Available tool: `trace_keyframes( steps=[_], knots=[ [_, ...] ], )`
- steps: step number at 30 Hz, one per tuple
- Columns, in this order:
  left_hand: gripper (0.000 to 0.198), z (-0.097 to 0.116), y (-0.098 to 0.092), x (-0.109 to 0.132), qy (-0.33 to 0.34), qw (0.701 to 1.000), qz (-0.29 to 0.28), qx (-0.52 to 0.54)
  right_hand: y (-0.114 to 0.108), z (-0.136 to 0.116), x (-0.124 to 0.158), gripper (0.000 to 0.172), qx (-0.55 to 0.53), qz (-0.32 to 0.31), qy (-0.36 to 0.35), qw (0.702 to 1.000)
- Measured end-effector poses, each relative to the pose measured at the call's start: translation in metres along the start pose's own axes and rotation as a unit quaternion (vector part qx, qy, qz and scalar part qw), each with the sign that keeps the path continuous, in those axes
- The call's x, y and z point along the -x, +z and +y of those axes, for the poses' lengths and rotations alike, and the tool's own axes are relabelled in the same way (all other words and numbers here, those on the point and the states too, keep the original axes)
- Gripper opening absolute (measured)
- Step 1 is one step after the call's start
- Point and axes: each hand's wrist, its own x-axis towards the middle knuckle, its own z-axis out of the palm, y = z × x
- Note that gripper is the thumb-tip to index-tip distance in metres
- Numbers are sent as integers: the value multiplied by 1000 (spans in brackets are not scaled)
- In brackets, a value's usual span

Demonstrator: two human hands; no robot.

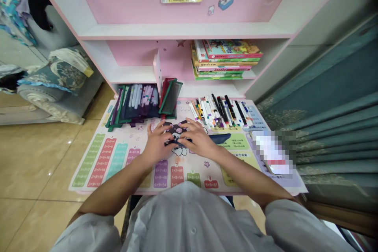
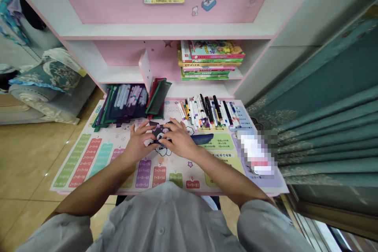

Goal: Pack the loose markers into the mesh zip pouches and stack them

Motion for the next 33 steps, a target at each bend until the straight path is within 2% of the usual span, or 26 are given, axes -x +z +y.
trace_keyframes(
  steps=[8,15,20,26,33],
  knots=[
    [12,4,-2,1,3,1000,-4,7,13,-8,-10,13,-28,9,18,999],
    [9,6,-3,0,-1,1000,-8,10,14,-12,-12,3,-58,16,22,998],
    [11,6,-5,-2,-9,1000,-19,9,13,-10,-8,7,-76,51,18,996],
    [15,5,-5,-1,-5,1000,-21,16,7,-9,-3,14,-74,28,46,996],
    [16,5,-4,-2,-9,999,-30,21,1,-12,2,15,-67,21,71,995]
  ],
)
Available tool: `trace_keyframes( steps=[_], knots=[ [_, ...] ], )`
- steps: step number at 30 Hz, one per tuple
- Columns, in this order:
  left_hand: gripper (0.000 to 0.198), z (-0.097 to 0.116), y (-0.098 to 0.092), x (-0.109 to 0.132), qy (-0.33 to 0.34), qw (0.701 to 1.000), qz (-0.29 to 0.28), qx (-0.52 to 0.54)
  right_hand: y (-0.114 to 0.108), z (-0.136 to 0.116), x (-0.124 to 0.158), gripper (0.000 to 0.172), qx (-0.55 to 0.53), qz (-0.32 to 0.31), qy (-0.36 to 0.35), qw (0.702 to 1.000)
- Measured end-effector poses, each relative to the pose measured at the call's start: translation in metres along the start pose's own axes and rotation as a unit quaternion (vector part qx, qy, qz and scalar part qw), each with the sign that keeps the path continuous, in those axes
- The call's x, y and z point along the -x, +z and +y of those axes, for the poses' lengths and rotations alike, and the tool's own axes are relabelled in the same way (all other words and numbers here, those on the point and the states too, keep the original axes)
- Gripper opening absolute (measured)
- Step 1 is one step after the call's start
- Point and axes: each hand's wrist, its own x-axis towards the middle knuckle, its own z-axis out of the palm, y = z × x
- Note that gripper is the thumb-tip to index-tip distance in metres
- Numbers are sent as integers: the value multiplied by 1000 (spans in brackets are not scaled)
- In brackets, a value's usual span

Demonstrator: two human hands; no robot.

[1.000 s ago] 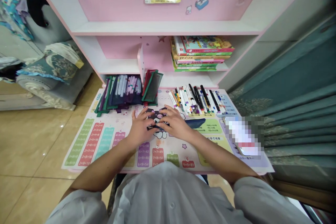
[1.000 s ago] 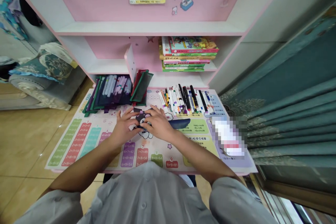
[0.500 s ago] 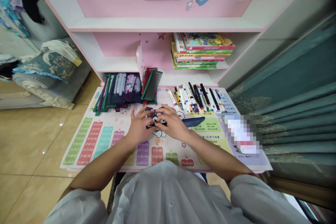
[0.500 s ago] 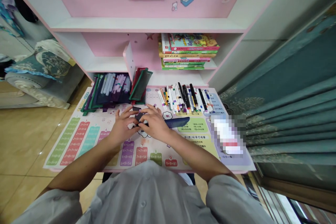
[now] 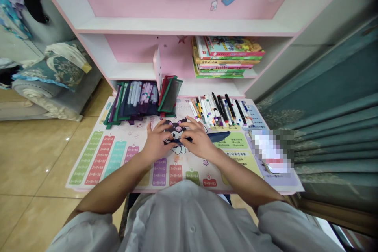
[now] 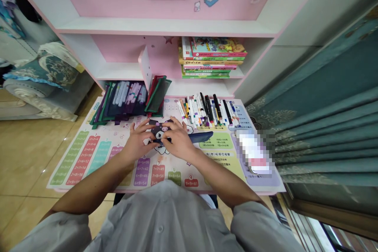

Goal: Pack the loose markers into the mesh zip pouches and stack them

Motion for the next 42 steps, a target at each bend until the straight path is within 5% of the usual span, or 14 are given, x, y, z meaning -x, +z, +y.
trace_keyframes(
  steps=[42],
  knots=[
    [15,-1,-2,-1,-2,1000,-7,0,-15,13,2,18,0,-13,21,1000]
  ],
)
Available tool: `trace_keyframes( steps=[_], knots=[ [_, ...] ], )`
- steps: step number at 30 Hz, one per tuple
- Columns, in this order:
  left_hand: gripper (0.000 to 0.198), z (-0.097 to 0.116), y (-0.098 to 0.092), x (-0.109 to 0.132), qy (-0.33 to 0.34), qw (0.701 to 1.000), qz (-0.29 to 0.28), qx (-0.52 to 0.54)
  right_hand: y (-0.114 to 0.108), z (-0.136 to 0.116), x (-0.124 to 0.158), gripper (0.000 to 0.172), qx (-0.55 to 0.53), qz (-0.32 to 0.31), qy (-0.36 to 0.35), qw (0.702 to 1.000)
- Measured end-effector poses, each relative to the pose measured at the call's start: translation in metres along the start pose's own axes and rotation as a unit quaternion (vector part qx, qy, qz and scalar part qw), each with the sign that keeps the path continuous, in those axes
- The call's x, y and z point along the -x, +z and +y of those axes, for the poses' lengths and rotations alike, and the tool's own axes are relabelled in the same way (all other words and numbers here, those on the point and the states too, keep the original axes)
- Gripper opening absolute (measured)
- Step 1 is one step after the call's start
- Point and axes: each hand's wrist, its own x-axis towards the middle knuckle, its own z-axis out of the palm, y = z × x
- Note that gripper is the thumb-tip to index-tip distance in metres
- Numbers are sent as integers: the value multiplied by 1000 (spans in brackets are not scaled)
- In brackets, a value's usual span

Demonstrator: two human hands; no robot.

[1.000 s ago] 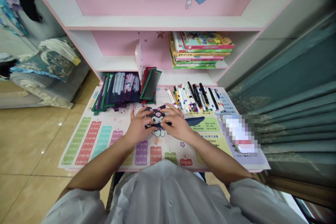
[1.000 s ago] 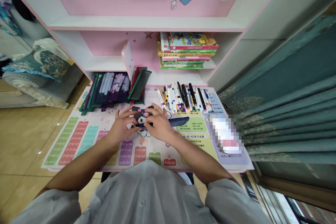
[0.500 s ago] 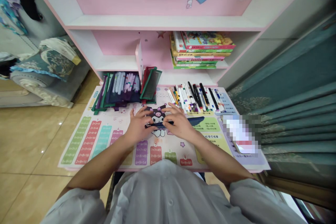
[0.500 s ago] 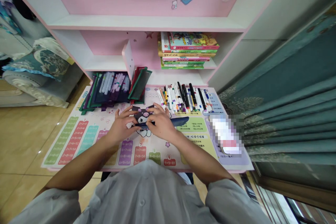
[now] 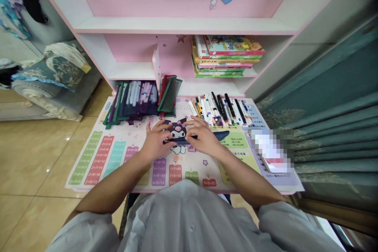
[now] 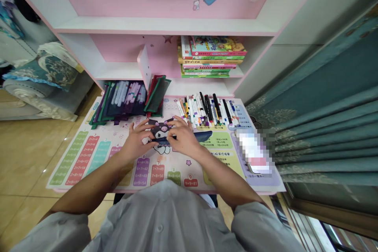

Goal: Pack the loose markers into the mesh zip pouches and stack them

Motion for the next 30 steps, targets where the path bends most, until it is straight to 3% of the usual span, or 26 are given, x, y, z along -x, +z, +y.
trace_keyframes(
  steps=[30],
  knots=[
    [16,1,0,-1,-6,1000,-17,8,-5,4,-3,16,3,-12,39,999]
  ],
)
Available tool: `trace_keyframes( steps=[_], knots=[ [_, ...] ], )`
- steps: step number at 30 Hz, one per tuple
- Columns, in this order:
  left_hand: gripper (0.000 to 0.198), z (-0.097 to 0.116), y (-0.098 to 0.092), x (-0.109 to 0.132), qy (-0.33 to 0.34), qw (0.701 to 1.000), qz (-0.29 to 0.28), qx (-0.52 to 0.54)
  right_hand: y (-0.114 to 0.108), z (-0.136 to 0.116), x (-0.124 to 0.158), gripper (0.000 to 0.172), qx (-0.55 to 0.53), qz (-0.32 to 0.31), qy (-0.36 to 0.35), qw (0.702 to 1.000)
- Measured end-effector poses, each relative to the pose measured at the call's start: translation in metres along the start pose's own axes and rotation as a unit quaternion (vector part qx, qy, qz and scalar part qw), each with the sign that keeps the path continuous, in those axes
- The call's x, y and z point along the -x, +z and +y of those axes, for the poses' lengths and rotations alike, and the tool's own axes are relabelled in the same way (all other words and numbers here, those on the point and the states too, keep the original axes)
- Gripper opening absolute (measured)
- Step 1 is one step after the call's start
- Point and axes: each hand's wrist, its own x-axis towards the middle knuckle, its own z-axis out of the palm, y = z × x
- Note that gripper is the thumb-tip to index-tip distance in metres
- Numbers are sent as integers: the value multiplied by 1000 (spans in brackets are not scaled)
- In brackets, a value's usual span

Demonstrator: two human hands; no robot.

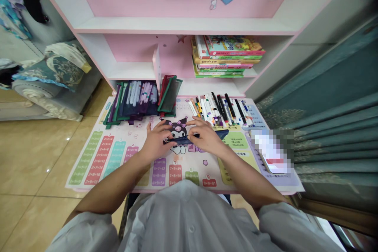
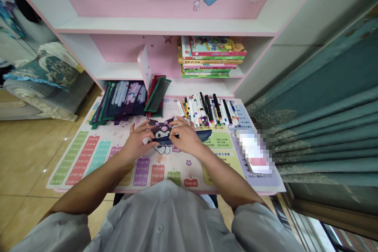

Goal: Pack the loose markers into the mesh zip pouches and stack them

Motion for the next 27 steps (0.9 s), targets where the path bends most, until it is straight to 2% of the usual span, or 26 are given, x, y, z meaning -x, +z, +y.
trace_keyframes(
  steps=[15,27],
  knots=[
    [16,0,0,-1,-4,1000,-13,8,-2,3,0,16,-16,-5,-1,1000],
    [17,0,-1,-1,-5,1000,-11,9,-2,8,0,16,-7,19,-16,1000]
  ],
)
